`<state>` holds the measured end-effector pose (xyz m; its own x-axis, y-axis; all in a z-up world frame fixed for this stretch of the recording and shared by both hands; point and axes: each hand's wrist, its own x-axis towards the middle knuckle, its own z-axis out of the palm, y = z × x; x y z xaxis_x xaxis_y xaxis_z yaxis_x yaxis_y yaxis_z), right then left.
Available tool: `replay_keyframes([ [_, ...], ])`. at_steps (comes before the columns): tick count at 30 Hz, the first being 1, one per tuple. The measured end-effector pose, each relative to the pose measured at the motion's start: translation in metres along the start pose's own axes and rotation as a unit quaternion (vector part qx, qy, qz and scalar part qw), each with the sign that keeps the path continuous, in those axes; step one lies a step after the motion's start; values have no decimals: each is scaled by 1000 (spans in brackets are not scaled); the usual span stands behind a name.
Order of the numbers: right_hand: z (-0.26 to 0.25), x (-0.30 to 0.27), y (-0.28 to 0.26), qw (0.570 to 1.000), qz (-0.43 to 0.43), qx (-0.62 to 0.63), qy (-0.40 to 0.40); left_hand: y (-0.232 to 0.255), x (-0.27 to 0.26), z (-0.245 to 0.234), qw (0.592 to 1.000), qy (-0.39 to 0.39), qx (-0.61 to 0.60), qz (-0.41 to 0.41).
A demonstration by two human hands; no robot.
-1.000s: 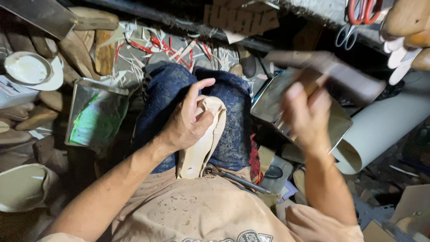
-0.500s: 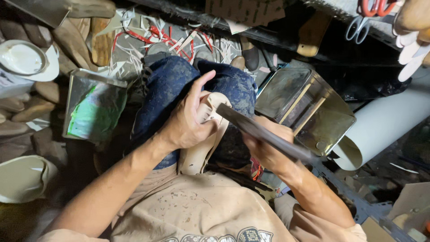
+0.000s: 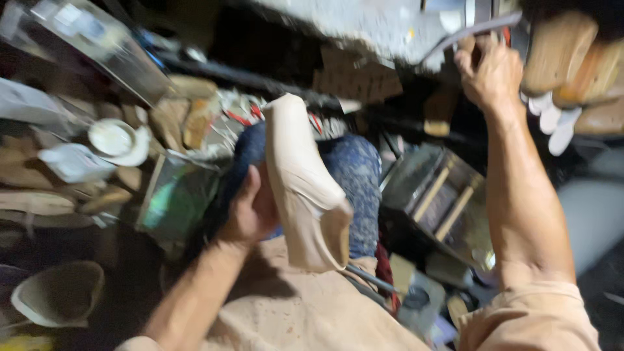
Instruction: The person holds a beige slip-on shoe with a wooden shoe tree inside and uses pliers to pull and adjust the shoe's upper material. They repeatedly use a hammer to tap the shoe's heel and sole areas while rotating the shoe to work on different sides.
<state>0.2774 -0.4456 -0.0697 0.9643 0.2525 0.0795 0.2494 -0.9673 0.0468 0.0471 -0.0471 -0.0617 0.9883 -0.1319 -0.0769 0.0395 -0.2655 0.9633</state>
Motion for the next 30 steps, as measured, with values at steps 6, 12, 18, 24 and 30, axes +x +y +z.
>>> replay_keyframes([
  [6, 45, -8, 6, 995, 20, -17, 95, -3, -47, 12, 666, -126, -726, -119],
  [12, 27, -31, -22, 992, 100, 34, 73, -3, -60, 19, 659, -179, -721, -117],
  [18, 2, -71, -64, 976, -16, 94, 197, -11, -63, 29, 651, -188, -724, -131],
  [24, -3, -117, -121, 956, -60, 235, 165, -10, -69, 41, 677, -127, -723, -54],
  [30, 42, -167, -200, 945, -47, 293, 135, 14, -42, -3, 581, -47, -813, -23],
])
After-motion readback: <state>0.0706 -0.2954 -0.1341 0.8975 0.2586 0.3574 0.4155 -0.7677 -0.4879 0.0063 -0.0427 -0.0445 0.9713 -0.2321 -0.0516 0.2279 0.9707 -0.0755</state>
